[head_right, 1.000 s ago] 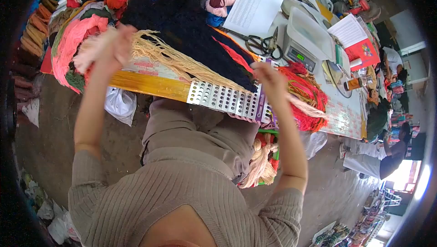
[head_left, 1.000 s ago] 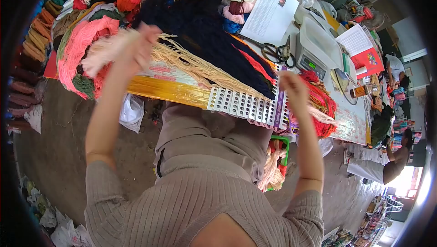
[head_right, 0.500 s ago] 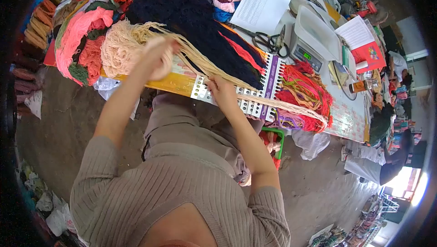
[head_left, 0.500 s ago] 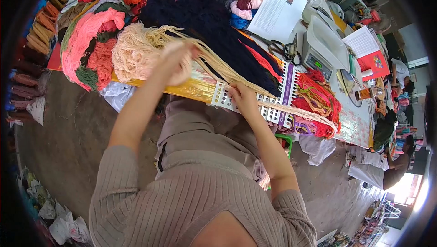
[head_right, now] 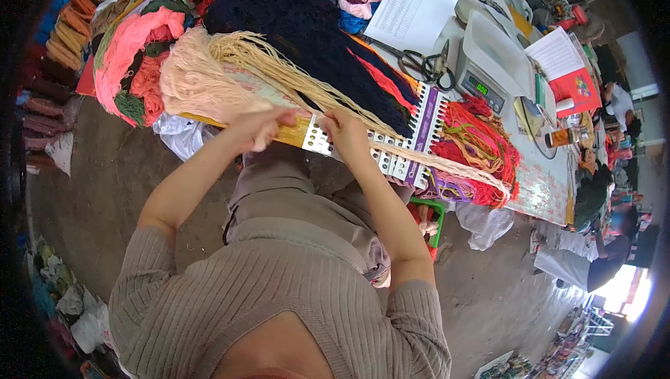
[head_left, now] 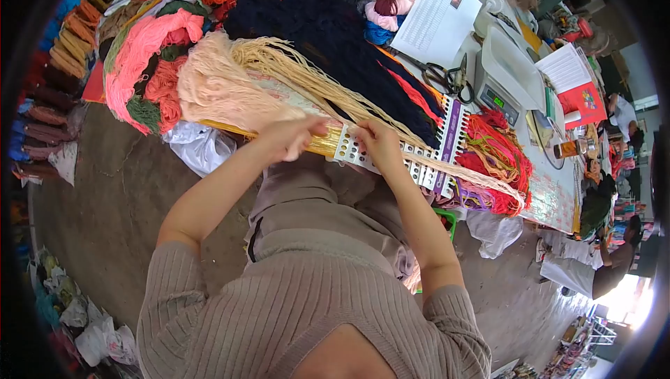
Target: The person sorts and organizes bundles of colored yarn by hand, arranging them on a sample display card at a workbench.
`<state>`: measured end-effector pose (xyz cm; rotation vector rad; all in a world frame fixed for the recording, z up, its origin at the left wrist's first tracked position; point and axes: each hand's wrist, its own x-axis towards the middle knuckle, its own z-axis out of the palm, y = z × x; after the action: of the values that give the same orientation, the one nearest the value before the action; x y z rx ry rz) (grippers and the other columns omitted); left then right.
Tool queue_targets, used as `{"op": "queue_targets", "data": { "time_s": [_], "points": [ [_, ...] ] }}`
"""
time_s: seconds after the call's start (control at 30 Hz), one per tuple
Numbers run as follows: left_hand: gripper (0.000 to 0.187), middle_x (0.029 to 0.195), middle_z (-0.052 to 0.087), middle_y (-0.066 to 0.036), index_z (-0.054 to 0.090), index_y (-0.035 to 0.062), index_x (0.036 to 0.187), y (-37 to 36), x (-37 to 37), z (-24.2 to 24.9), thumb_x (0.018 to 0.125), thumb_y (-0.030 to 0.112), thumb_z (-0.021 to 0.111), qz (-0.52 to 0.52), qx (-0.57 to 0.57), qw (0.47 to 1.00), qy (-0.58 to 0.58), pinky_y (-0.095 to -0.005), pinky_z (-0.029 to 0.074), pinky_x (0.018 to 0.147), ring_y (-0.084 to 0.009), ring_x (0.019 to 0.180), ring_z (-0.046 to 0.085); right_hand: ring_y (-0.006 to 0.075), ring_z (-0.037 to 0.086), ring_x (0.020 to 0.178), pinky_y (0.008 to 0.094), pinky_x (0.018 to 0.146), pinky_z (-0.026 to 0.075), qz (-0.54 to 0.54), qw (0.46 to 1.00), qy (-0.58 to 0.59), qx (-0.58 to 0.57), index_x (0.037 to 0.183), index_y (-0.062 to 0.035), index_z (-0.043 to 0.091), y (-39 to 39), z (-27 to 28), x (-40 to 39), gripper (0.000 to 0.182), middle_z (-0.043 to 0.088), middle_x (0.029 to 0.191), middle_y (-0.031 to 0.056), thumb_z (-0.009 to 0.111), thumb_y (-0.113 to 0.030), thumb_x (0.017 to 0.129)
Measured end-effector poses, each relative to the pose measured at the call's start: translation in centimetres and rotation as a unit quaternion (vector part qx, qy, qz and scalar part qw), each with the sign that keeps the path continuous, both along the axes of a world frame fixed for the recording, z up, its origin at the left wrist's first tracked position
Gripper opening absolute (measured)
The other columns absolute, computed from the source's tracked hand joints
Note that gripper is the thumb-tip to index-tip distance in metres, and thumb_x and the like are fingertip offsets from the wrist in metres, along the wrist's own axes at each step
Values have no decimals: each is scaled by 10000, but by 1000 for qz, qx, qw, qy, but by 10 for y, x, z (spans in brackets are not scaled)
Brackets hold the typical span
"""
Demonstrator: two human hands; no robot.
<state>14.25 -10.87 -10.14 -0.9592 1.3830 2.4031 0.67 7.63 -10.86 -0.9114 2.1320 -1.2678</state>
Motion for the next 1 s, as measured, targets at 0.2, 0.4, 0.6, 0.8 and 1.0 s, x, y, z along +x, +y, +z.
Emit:
{"op": "queue_targets", "data": {
  "time_s": [0.2,0.4,0.6,0.8,1.0],
  "points": [
    [258,820,602,-1,581,69,1114,29,-18,-17,919,234,543,-58,-66,994,65,-169,350,413,-23,518,439,320,615,639,389,569,472,-31,980,195,26,856,-52,630,-1,-7,12,179,626,695,151,595,-228,847],
    [84,723,586,-39,531,62,936,37,-29,-21,881,123,547,-11,-77,994,72,-206,295,391,-60,458,408,338,613,675,414,599,472,-35,969,244,-5,832,-64,623,1,-12,12,145,622,697,152,604,-207,832],
    [99,723,591,-51,558,29,938,28,-42,-14,852,78,553,-14,-24,999,27,-187,297,353,-50,418,398,313,620,677,387,605,475,13,981,192,5,837,-66,658,-1,-1,4,160,631,707,145,606,-214,811],
    [66,676,579,-36,579,48,881,24,-50,-20,868,98,537,-96,-59,994,-5,-194,320,372,-59,426,409,249,605,618,338,597,463,80,991,-68,84,834,-67,650,-7,-8,-21,237,624,664,83,611,-291,766],
    [152,728,626,-19,592,44,906,-7,-21,-56,879,192,572,-62,-561,797,216,-214,348,441,-65,484,442,231,609,673,332,615,453,36,981,161,104,961,-86,536,-3,-2,-5,255,609,726,87,605,-263,792]
  ]
}}
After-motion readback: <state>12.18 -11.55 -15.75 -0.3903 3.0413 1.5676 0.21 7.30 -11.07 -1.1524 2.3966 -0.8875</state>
